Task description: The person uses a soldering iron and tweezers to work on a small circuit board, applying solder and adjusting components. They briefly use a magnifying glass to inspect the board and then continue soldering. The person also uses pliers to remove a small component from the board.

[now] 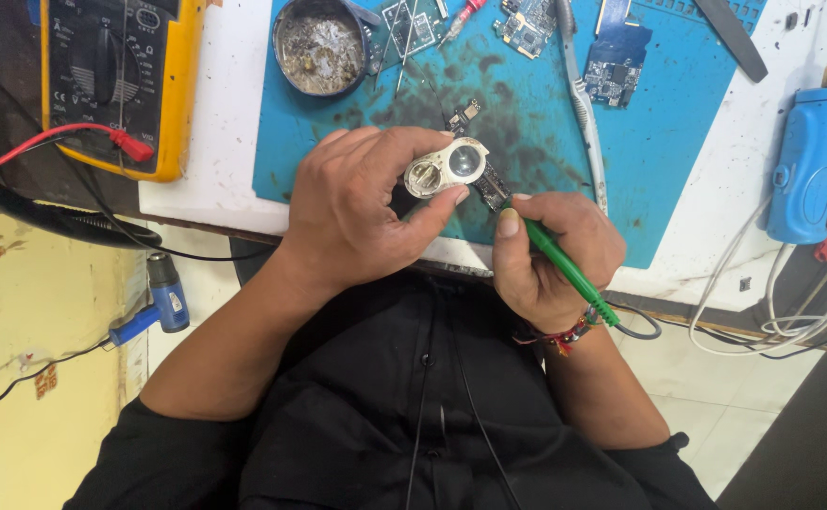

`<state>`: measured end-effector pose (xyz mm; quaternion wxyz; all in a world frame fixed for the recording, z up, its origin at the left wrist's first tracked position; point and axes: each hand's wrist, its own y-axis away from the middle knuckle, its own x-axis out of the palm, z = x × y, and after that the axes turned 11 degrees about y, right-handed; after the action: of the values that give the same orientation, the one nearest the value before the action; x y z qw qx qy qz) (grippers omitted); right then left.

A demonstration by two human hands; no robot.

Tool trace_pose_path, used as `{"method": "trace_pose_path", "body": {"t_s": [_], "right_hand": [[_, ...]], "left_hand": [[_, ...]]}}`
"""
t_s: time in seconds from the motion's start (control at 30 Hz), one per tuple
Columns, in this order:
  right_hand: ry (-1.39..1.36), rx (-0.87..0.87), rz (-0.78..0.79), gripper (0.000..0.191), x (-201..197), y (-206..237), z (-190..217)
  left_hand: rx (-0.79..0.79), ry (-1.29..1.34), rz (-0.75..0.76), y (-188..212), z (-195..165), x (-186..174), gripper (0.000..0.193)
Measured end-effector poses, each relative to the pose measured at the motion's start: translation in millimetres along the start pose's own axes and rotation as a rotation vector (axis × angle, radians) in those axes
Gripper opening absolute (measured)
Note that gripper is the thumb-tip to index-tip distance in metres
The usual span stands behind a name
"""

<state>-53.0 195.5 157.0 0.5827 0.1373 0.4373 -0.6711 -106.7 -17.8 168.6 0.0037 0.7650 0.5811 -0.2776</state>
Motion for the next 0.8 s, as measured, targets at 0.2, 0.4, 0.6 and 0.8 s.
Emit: {"method": "trace_pose_path", "body": {"t_s": [0.2,0.4,0.6,0.8], "right_hand": [[0.008,-0.003,0.006,0.009,-0.6,-0.5,0.2],[0.02,0.02,-0.031,0.01,-3.2,3.1,1.7],[-0.056,0.106,-0.078,0.012,-9.6,9.9,4.1],[-0.03,0.117,-0.045,0.017,-11.8,12.1,10.4]], "left_hand": [[0.004,0.003,0.0,0.5,1.5,0.0,0.032],[-0.037,0.05,-0.03,6.0,1.9,1.1,0.031],[-0.03,-0.264,-0.159,16.1,3.8,-7.2,0.034],[-0.014,-0.496,-0.141,21.1,0.0,-8.7,0.04]]}}
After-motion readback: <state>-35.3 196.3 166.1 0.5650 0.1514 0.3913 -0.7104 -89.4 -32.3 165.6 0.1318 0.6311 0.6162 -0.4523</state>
